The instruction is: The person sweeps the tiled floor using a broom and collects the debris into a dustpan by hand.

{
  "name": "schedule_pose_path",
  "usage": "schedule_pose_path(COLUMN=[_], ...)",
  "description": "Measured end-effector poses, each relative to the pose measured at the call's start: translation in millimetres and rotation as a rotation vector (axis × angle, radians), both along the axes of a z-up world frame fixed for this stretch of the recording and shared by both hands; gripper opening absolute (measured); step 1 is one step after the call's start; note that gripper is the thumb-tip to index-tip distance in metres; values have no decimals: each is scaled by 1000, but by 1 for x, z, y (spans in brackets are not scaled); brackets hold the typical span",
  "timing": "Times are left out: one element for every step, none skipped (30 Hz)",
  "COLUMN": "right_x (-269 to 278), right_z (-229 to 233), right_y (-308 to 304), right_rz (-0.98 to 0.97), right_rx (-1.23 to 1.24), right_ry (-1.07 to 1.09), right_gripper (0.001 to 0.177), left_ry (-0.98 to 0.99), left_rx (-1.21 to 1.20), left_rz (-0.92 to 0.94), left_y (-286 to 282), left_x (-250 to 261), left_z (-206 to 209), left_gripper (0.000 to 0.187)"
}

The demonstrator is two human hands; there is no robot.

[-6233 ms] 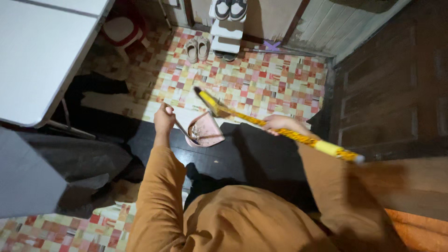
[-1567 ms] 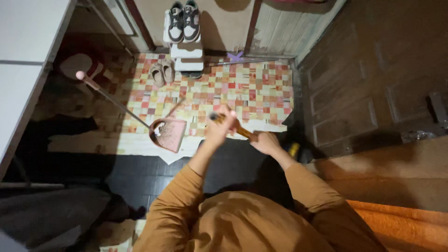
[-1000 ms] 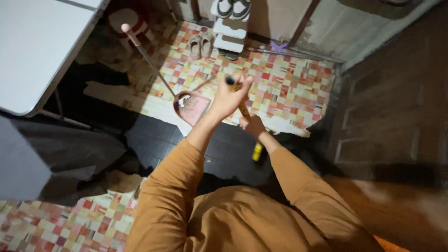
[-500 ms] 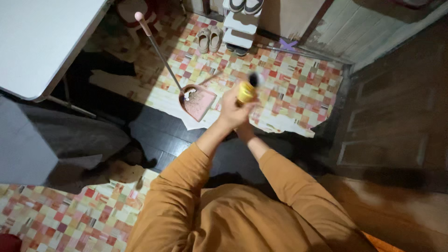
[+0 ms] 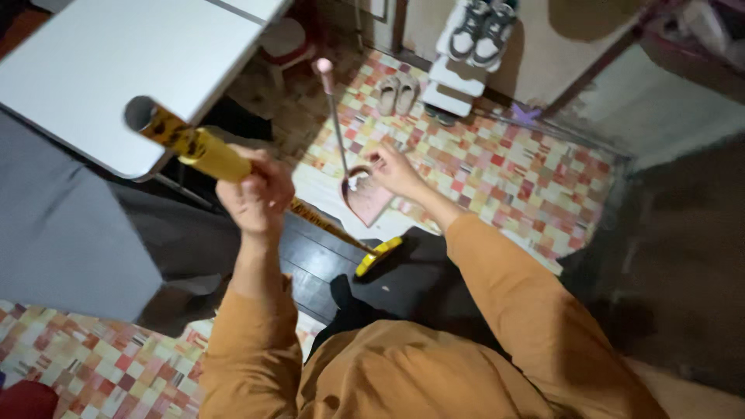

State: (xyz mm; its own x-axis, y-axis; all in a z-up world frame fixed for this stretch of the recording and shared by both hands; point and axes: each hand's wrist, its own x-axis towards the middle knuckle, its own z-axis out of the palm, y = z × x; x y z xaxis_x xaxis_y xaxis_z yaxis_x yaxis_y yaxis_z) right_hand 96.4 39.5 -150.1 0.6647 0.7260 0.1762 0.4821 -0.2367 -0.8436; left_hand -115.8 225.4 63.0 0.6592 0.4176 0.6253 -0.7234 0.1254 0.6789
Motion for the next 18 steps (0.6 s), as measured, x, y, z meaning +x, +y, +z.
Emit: schedule_pose_path(right_x=[18,37,58,76,95,111,125,136,146,156,167,173,179,184,189,193,193,192], right_z=[7,14,20,23,24,22,16,9,0,-8,-15,-25,-34,-43,-50,-55,-60,-62], right_y=[18,38,58,79,99,117,134,151,170,183,194,203,210,213,213,212,211,205], right_rz=[-41,-49,-57,-64,-93,-124,-157,-178,-201,-227,-219,-206,-193,-178,-164,-150,-177,-209], right_rx=[-101,-160,-218,-271,-312,-351,-389,-415,-440,-466,-441,-425,-409,-476,-543,-613,-585,-558], right_ry=[-65,-191,-318,-441,-501,-554,-607,-669,-731,-792,-824,-850,-876,-870,-863,-860,-808,-758], right_gripper=[36,37,37,38,41,43,46,45,45,44,48,51,55,47,41,36,34,34], left_ry=[-16,-9,-2,10,19,35,50,61,73,84,100,122,144,145,147,145,149,150], left_rx=[-24,-26,-27,-26,-36,-44,-52,-60,-68,-76,-72,-76,-80,-64,-48,-35,-26,-17], left_rz=[-24,-43,-62,-79,-83,-90,-97,-96,-95,-97,-89,-80,-72,-80,-89,-99,-70,-47], left_y=[17,33,49,66,81,95,108,120,129,136,143,149,155,159,162,166,171,174], left_x=[-4,-8,-12,-16,-17,-16,-16,-13,-10,-7,-4,-3,-1,1,3,3,-2,-3], left_z=[5,7,7,5,0,-6,-13,-21,-30,-40,-50,-62,-73,-85,-96,-104,-110,-114], left_gripper=[46,47,47,47,48,48,49,50,51,52,53,54,55,54,53,51,51,50])
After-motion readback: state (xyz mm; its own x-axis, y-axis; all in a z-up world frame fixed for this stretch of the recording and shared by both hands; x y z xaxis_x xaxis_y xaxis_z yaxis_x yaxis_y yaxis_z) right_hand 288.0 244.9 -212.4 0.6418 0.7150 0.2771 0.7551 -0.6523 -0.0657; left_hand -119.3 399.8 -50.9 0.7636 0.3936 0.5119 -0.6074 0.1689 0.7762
